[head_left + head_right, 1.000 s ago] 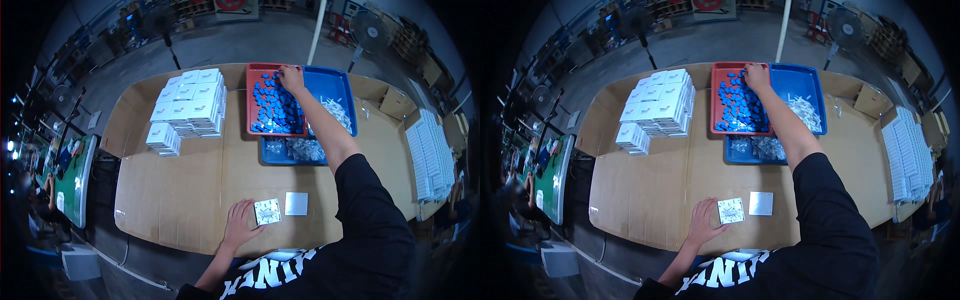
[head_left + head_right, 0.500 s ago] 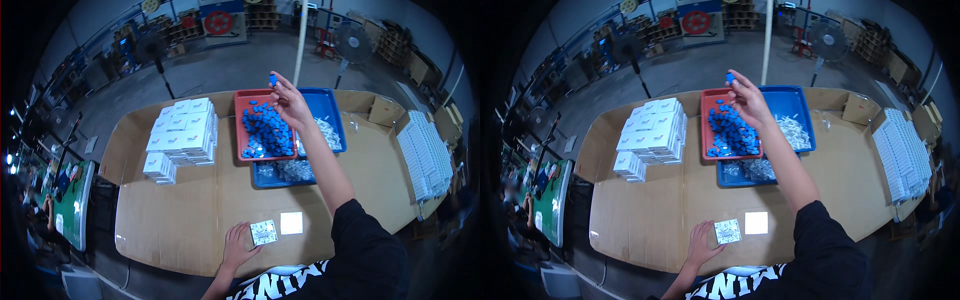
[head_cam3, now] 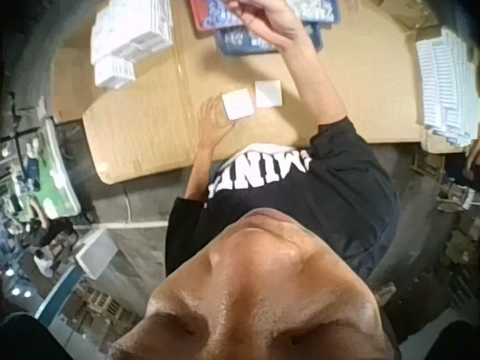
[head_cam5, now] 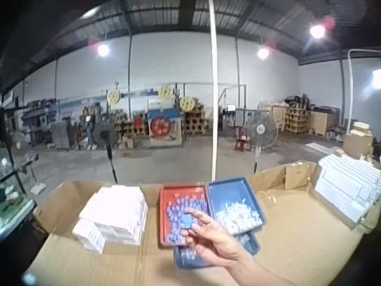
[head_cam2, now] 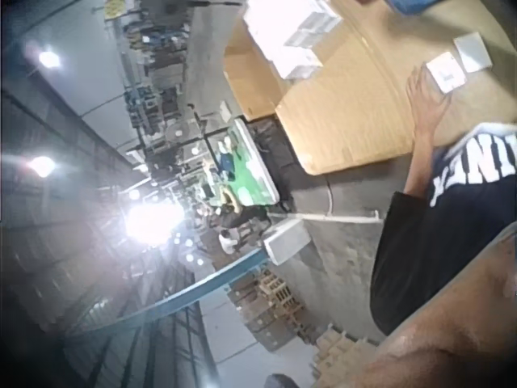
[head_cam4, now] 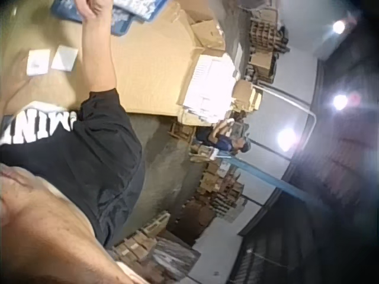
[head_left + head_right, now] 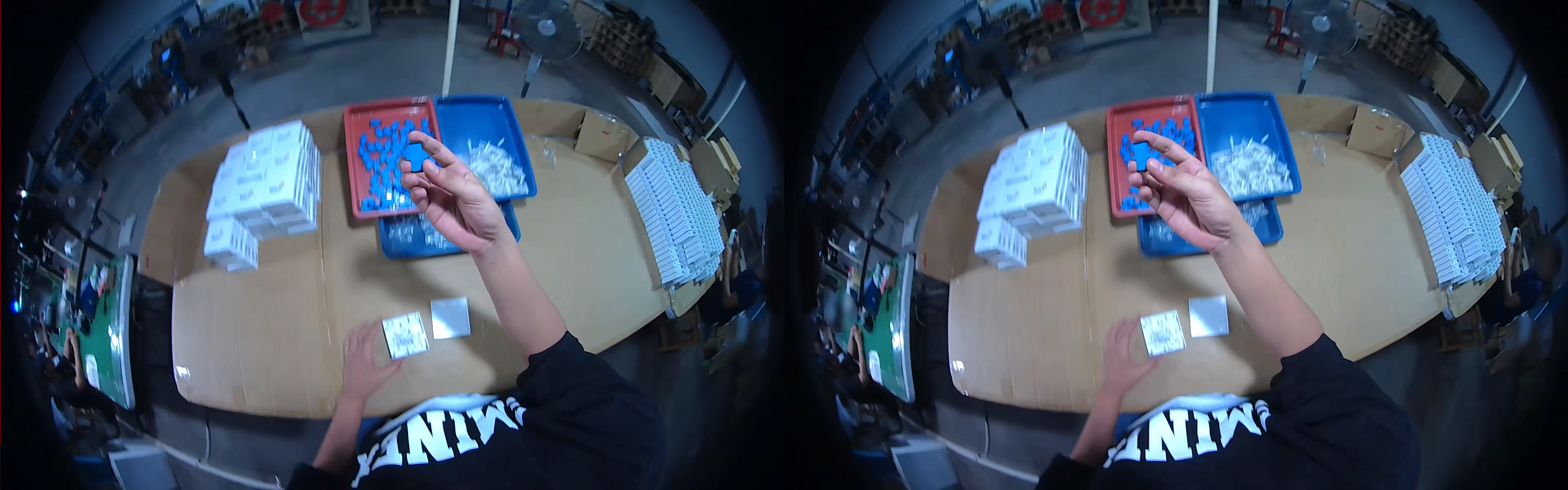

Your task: Packaging small electronic or mechanical components into plastic bags and then into a white box at a factory workstation.

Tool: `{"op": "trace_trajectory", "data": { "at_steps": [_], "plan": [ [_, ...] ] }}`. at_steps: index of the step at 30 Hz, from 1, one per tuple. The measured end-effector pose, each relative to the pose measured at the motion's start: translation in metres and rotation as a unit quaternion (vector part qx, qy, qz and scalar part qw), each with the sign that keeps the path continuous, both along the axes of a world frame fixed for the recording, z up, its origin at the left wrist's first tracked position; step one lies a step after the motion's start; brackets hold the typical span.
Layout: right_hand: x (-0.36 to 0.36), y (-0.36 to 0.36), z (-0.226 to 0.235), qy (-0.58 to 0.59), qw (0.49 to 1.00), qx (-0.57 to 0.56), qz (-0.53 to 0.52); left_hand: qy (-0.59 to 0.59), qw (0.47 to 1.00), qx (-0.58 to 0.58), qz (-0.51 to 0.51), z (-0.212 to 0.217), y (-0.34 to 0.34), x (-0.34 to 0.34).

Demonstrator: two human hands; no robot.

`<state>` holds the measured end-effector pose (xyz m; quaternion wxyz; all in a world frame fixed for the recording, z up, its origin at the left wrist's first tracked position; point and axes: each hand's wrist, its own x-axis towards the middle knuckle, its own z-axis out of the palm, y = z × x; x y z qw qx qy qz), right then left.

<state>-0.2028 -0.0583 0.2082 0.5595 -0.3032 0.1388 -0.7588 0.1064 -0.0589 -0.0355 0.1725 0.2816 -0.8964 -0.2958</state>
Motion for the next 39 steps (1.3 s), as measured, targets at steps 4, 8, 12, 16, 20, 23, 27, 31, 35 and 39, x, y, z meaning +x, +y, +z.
{"op": "trace_trajectory", "data": {
  "at_steps": [4,8,12,16,20,23,27,31,35,39],
  "plan": [
    [0.027,0.033,-0.076,0.012,0.993,0.12,-0.005,0.013,0.999,0.037,0.007,-0.005,-0.008,-0.008],
    [0.066,0.071,-0.147,0.164,0.928,0.32,-0.099,-0.002,0.998,0.053,0.026,0.008,-0.011,-0.008],
    [0.086,0.096,-0.204,0.28,0.884,0.354,-0.124,0.023,0.999,0.034,0.025,0.012,-0.013,-0.007],
    [0.101,0.092,-0.198,0.413,0.852,0.296,-0.124,0.026,0.999,0.032,0.021,0.005,-0.012,-0.005],
    [0.105,0.078,-0.202,0.595,0.75,0.257,-0.135,0.013,0.999,0.04,0.022,0.006,-0.009,-0.003],
    [0.109,0.071,-0.208,0.639,0.726,0.207,-0.147,0.018,0.999,0.047,0.018,0.005,-0.008,-0.004],
    [0.114,0.066,-0.208,0.661,0.71,0.197,-0.14,0.011,0.999,0.043,0.03,0.003,-0.009,-0.002],
    [0.115,0.067,-0.21,0.685,0.679,0.21,-0.161,0.021,0.999,0.042,0.02,0.005,-0.011,-0.003],
    [0.116,0.068,-0.218,0.723,0.644,0.177,-0.176,0.015,0.999,0.045,0.022,0.003,-0.012,-0.003],
    [0.123,0.069,-0.218,0.713,0.647,0.199,-0.184,0.012,0.998,0.05,0.024,0.001,-0.011,-0.002]
  ]
}}
